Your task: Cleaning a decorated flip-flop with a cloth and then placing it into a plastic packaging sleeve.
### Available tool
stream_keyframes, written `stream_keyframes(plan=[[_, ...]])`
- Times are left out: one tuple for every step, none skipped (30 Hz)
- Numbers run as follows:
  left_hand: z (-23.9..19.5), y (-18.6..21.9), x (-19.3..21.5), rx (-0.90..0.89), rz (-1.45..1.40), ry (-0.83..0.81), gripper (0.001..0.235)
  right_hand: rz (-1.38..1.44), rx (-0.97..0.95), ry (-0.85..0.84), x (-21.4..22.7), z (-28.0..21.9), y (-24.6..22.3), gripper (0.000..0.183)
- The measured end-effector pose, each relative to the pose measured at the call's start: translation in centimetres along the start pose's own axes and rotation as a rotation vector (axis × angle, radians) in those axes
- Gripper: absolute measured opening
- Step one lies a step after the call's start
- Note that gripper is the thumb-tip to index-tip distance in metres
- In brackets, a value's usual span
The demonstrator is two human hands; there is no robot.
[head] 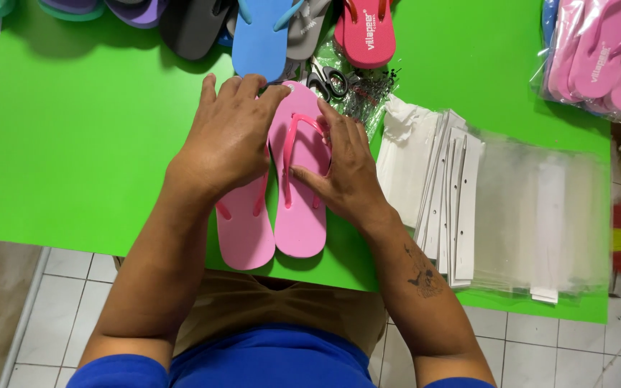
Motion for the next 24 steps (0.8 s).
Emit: stream_keyframes(plan=[[0.1, 0.4, -0.1, -0.002, -0.001, -0.001, 0.084, -0.002, -0.002, 0.000, 0.3, -0.1, -0.1, 0.102], [0.2, 1.0, 0.0, -0.068, 0.036, 0.040, 0.077, -0.051, 0.013, -0.042, 0.5, -0.1, -0.3, 0.097], [0.3, 1.5, 0.1, -0.134, 0.073, 0.080, 0.070, -0.101, 0.027, -0.085, 0.7, -0.1, -0.5, 0.092], [0.3, 1.8, 0.1, -0.135, 0.073, 0.081, 0.070, -0.102, 0.028, -0.084, 0.9, 0.0, -0.7, 0.092], [0.4, 2.0, 0.1, -0.163, 0.079, 0.095, 0.064, -0.028, -0.023, -0.086, 1.1, 0.2, -0.8, 0.079], [0.4, 2.4, 0.1, -0.192, 0.083, 0.106, 0.059, 0.047, -0.077, -0.088, 1.3, 0.2, -0.9, 0.068], [0.7, 3.1, 0.1, -0.194, 0.082, 0.104, 0.059, 0.046, -0.080, -0.088, 1.4, 0.3, -1.0, 0.068], [0.9, 3.8, 0.2, -0.196, 0.062, 0.132, 0.057, 0.140, -0.160, -0.063, 1.6, 0.4, -0.9, 0.062], [1.2, 4.4, 0.3, -0.197, 0.043, 0.161, 0.056, 0.235, -0.240, -0.039, 1.6, 0.6, -0.9, 0.058], [1.8, 5.0, -0.7, -0.195, 0.041, 0.161, 0.056, 0.234, -0.240, -0.041, 1.7, 0.7, -1.0, 0.058], [2.4, 5.6, -1.5, -0.191, 0.069, 0.211, 0.046, 0.324, -0.314, 0.021, 1.8, 0.7, -0.9, 0.056], [3.1, 6.2, -2.3, -0.187, 0.098, 0.265, 0.038, 0.411, -0.384, 0.086, 2.0, 0.8, -0.8, 0.055], [3.5, 6.5, -3.6, -0.186, 0.096, 0.270, 0.038, 0.407, -0.380, 0.085, 1.9, 0.9, -0.2, 0.055], [3.7, 6.9, -4.8, -0.192, 0.162, 0.363, 0.029, 0.350, -0.373, 0.182, 2.1, 0.8, 0.3, 0.048], [3.9, 7.3, -6.0, -0.197, 0.228, 0.455, 0.024, 0.291, -0.364, 0.278, 2.3, 0.7, 0.8, 0.041], [3.9, 7.4, -6.5, -0.196, 0.226, 0.455, 0.024, 0.290, -0.364, 0.276, 2.3, 0.8, 1.2, 0.041], [3.9, 7.6, -7.0, -0.204, 0.260, 0.470, 0.036, 0.293, -0.352, 0.373, 2.6, 0.9, 1.6, 0.041], [3.8, 7.8, -7.5, -0.213, 0.296, 0.482, 0.050, 0.298, -0.341, 0.470, 2.7, 0.8, 1.9, 0.040], [3.6, 7.5, -7.4, -0.212, 0.295, 0.479, 0.050, 0.299, -0.344, 0.469, 3.0, 1.0, 1.6, 0.040], [3.5, 7.6, -7.3, -0.236, 0.320, 0.501, 0.047, 0.304, -0.258, 0.555, 3.7, 1.1, 1.2, 0.035], [3.5, 7.6, -7.2, -0.261, 0.345, 0.524, 0.046, 0.307, -0.171, 0.640, 4.4, 1.2, 0.7, 0.030], [3.5, 7.4, -7.4, -0.266, 0.340, 0.525, 0.046, 0.300, -0.173, 0.643, 5.0, 1.2, 0.4, 0.030], [3.6, 7.2, -7.8, -0.271, 0.340, 0.456, 0.038, 0.282, -0.140, 0.695, 5.8, 1.2, 0.1, 0.025], [3.7, 6.9, -8.1, -0.275, 0.343, 0.389, 0.035, 0.265, -0.106, 0.748, 6.5, 1.3, -0.3, 0.021]])
Point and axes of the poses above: each hand's wrist, its own z-axis towards the middle knuckle, its own x-axis out of the back of the hand, y = z × x, the point moved 3 cm from there along z, towards the middle knuckle, and after that the axes turned 1 degree about -z, right-handed, at the moved point
